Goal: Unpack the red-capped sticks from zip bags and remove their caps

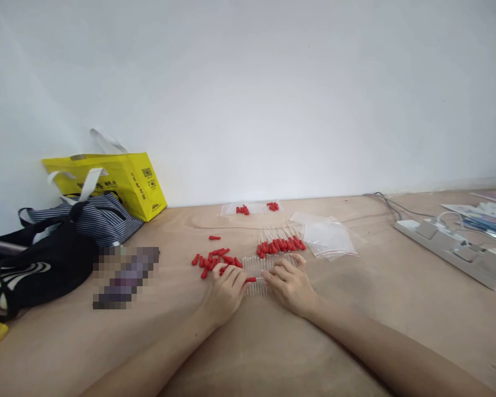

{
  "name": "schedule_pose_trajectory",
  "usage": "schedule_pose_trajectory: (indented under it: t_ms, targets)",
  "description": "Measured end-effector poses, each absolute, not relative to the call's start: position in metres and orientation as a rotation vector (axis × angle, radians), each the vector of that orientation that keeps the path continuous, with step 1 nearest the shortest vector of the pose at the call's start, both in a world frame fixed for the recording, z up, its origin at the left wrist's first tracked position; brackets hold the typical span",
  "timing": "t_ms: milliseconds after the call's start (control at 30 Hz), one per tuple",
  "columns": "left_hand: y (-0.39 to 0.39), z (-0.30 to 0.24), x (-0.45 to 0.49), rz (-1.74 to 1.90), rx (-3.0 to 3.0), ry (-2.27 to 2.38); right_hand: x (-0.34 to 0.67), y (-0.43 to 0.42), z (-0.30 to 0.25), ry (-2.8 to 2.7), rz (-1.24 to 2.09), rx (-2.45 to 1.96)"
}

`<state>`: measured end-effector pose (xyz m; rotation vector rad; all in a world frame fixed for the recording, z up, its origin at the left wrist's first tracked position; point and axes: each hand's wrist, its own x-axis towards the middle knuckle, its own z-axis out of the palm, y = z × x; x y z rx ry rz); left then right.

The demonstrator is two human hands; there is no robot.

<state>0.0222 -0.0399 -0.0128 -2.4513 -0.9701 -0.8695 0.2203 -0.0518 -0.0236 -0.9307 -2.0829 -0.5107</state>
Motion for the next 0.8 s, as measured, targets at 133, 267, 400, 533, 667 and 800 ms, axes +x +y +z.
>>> schedule_pose_trajectory:
  t_ms: [133,267,400,533,667,800]
  targets:
    - [-0.042,-0.013,0.025,-0.957,-2.462,-0.965,0.217,-0.049,-0.033,-2.109,-0.533,-0.916]
    - [-0.043,-0.011,0.024,-0.968,-2.45,-0.932,0.218,-0.052,-0.033,-2.17,-0.49,-0.889]
    - [-0.045,-0.009,0.02,-0.885,-2.476,-0.948,0.219,-0.056,-0.027,-2.243,-0.377,-0.905]
    - [-0.048,-0.008,0.018,-0.805,-2.495,-0.955,0.219,-0.058,-0.024,-2.271,-0.314,-0.903]
    - [-0.05,-0.006,0.016,-0.814,-2.504,-0.953,0.221,-0.059,-0.023,-2.26,-0.301,-0.889]
    - [-0.047,-0.004,0.008,-0.945,-2.465,-1.008,0.23,-0.058,-0.026,-2.159,-0.279,-0.951]
